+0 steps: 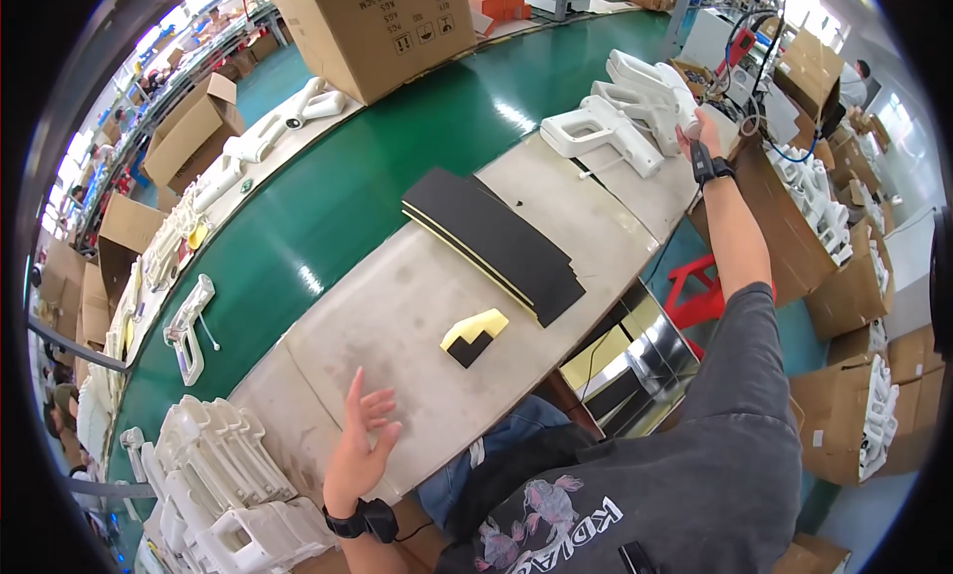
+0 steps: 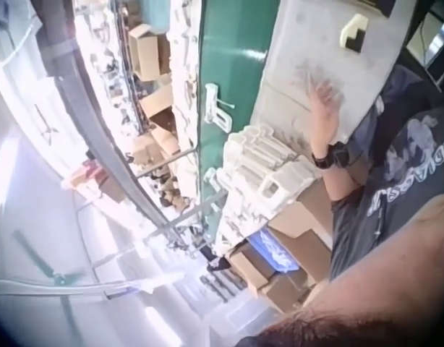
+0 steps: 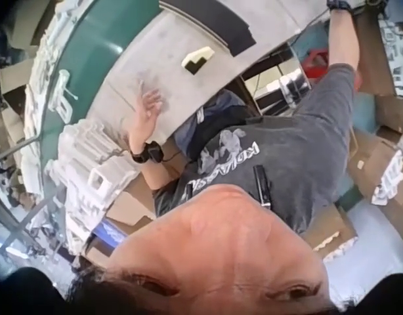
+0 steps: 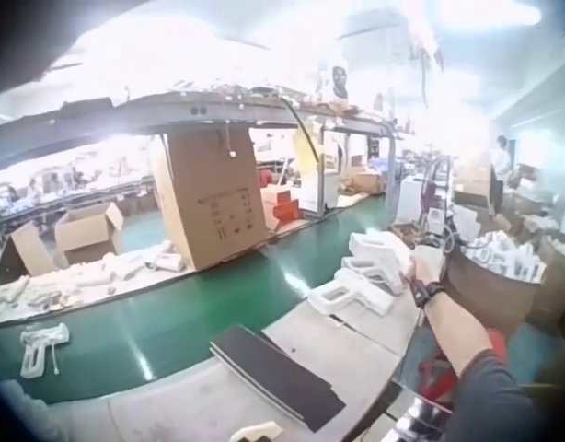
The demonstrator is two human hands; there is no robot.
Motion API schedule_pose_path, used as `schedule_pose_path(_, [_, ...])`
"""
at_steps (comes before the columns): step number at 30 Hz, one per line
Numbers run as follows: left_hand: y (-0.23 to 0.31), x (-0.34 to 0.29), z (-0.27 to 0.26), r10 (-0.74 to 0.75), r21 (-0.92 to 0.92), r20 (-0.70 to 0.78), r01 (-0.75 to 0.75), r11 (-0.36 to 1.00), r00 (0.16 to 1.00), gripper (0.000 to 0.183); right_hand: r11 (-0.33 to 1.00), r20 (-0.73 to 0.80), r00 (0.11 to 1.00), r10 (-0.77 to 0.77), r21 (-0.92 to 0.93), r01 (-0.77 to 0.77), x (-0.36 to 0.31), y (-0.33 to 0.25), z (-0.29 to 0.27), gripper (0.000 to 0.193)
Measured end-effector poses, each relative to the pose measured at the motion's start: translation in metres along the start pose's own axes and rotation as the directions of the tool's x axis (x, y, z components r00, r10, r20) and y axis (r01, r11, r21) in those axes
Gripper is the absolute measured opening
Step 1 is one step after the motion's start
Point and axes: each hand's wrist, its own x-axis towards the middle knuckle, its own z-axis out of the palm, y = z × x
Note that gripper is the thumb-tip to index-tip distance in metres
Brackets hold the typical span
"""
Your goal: The person stacks white plastic housings, places one on the table, and peels the backing from a black foam piece. They press the foam onto a motor inside the housing, fit a second housing over it, and repeat the process.
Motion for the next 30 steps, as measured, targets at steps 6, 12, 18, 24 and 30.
schedule_pose_path(6, [-0.003,-0.009,-0.007,-0.08,0.066,0.101,0.073,0.995,0.992,0.076,0.808,-0.225,0.937,-0.266,-0.582,0.09,0.055,0.019,-0.012,0.068])
schedule_pose_path(12, [-0.002,-0.01,-0.007,-0.111,-0.027,0.038,0.112,0.993,0.993,0.074,0.775,-0.289,0.896,-0.337,-0.626,0.09,0.039,0.036,-0.013,0.086])
schedule_pose_path(18, [0.0,0.006,0.0,-0.066,-0.076,0.062,0.071,0.995,0.996,0.072,0.495,-0.184,0.648,-0.739,-0.801,0.336,0.054,-0.008,-0.037,0.053])
schedule_pose_path(24, [-0.022,-0.003,-0.002,-0.043,0.056,-0.207,0.056,0.997,0.977,0.052,0.699,0.509,0.79,-0.344,-0.424,0.577,-0.086,0.038,0.043,0.028])
schedule_pose_path(30, [-0.026,0.017,-0.002,0.001,0.021,-0.306,0.006,1.0,0.952,0.041,0.692,0.855,0.517,0.035,-0.394,0.605,-0.284,0.104,0.148,0.026])
